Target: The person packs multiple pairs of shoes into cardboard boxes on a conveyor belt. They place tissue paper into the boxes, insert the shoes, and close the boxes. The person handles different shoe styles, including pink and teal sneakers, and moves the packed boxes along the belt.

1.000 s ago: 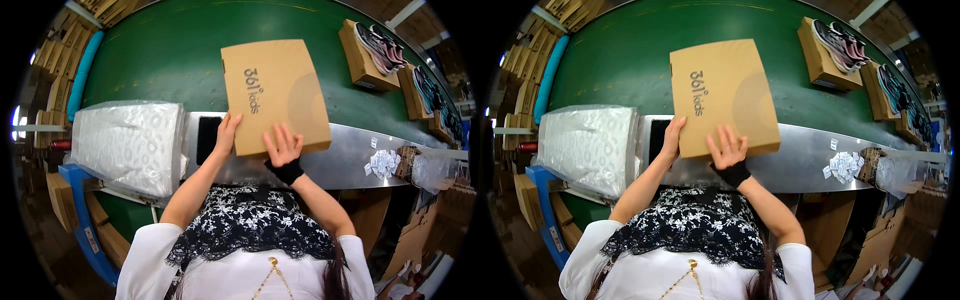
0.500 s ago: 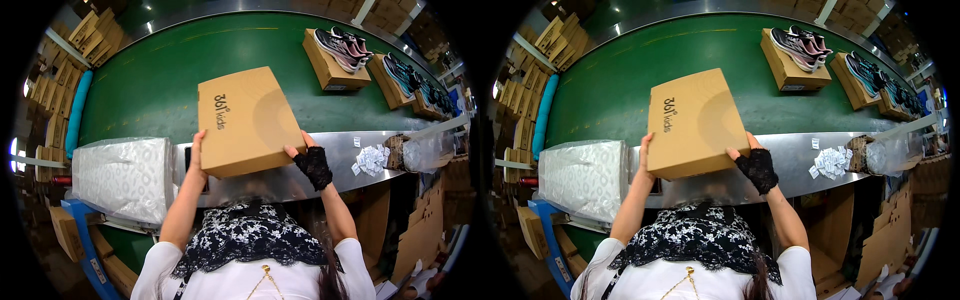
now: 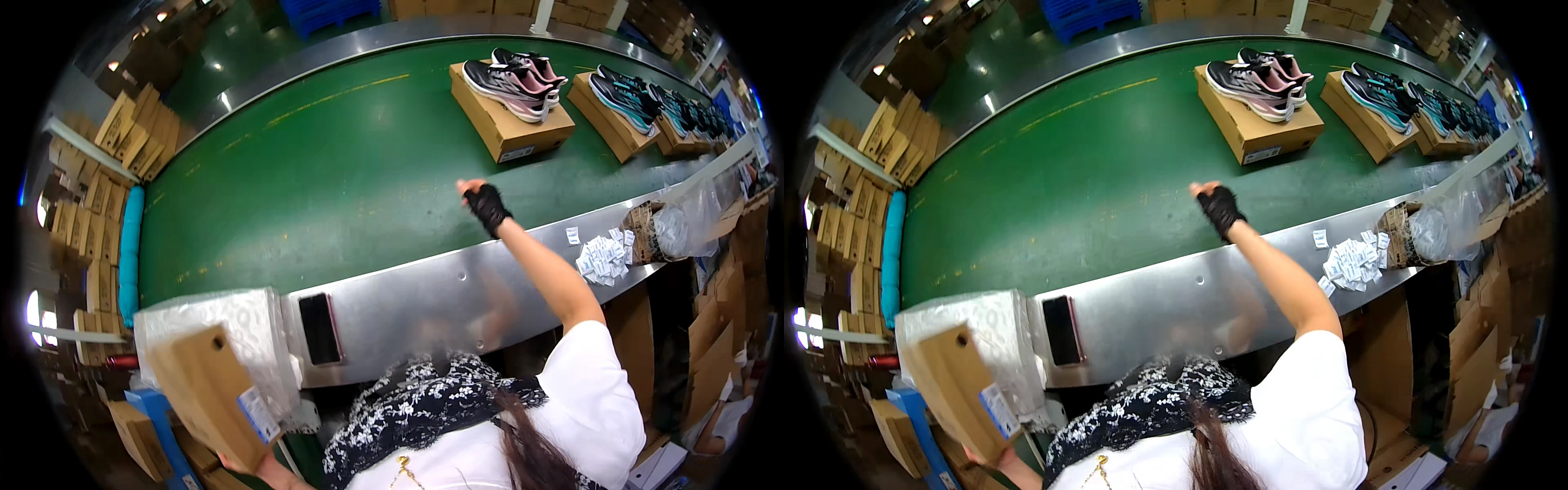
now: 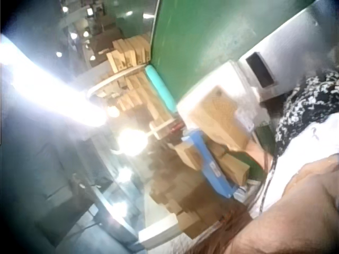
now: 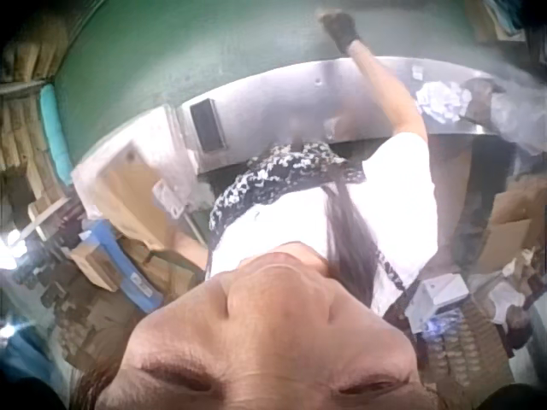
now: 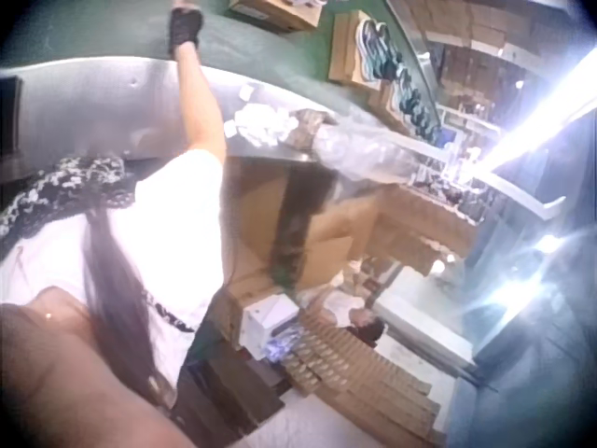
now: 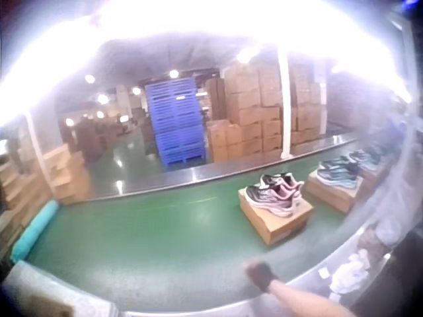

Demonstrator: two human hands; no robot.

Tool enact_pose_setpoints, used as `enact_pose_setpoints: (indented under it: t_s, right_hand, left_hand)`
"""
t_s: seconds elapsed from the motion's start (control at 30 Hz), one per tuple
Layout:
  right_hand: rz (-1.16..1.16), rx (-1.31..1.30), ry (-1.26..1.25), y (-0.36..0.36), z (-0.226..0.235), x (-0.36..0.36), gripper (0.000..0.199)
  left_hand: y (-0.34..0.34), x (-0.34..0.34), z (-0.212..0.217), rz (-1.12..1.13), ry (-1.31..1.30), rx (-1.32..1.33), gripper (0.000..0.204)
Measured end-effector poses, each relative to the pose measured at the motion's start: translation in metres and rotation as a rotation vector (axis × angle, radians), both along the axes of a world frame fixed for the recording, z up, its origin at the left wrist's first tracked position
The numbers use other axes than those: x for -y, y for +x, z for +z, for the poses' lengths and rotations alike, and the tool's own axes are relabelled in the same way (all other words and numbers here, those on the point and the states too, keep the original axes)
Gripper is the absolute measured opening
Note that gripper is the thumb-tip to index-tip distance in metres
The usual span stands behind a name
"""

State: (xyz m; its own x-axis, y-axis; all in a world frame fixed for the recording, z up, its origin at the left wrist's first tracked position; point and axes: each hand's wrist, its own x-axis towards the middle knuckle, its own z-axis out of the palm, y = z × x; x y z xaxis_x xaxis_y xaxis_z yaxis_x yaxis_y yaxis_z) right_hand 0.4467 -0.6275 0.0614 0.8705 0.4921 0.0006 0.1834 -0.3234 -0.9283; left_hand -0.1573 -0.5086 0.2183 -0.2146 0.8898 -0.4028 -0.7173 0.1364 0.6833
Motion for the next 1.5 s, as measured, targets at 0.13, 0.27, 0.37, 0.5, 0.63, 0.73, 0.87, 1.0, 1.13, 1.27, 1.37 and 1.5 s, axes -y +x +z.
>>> enact_pose_setpoints:
  t_s: [0.13,0.27,0.37,0.5,0.63,0.73,0.87,1.0,1.13,1.27,1.37,1.5]
  right_hand:
    - [-0.594,-0.19,0.008,0.126,-0.021,0.003,0.041]
    - [-0.94,-0.213,0.391,0.206,-0.037,0.043,0.031]
    - [-0.736,-0.618,0.432,0.137,-0.01,-0.026,0.03]
    - [-0.635,-0.488,0.715,0.06,-0.012,-0.022,0.029]
    - [-0.292,-0.905,0.464,-0.052,0.027,0.02,0.034]
    - [0.535,-0.535,0.135,-0.112,0.12,0.039,0.031]
    - [0.229,1.153,-0.142,-0.096,0.175,0.034,0.041]
    - [0.371,0.858,-0.808,-0.049,0.18,0.026,0.063]
    - [0.535,0.673,-0.806,-0.04,0.175,0.01,0.055]
    - [0.697,0.826,-0.628,-0.095,0.217,0.01,0.048]
    - [0.898,0.566,-0.521,-0.141,0.262,0.02,0.04]
    - [1.128,0.431,-0.466,-0.163,0.274,0.019,0.047]
  left_hand:
    - [-0.078,-0.002,-0.062,0.005,-0.046,-0.211,0.059]
    - [-0.062,-0.038,-0.111,-0.136,-0.178,-0.293,0.056]
    - [-0.095,-0.013,-0.112,-0.055,-0.222,-0.382,0.054]
    - [-0.085,-0.029,-0.135,-0.233,-0.182,-0.425,0.052]
    - [0.043,-0.066,-0.11,-0.471,-0.143,-0.378,0.059]
    - [0.1,-0.065,-0.071,-0.685,0.078,-0.588,0.042]
    - [0.151,-0.049,-0.05,-0.853,0.198,-0.752,0.032]
    - [0.208,-0.032,-0.044,-1.081,0.335,-0.736,0.029]
    - [0.24,-0.019,-0.034,-1.195,0.681,-0.781,0.027]
    - [0.27,-0.014,0.023,-0.873,1.101,-1.03,0.019]
    - [0.295,-0.001,0.067,-0.755,1.316,-1.026,0.028]
    - [0.301,-0.008,0.064,-1.191,1.19,-1.138,0.026]
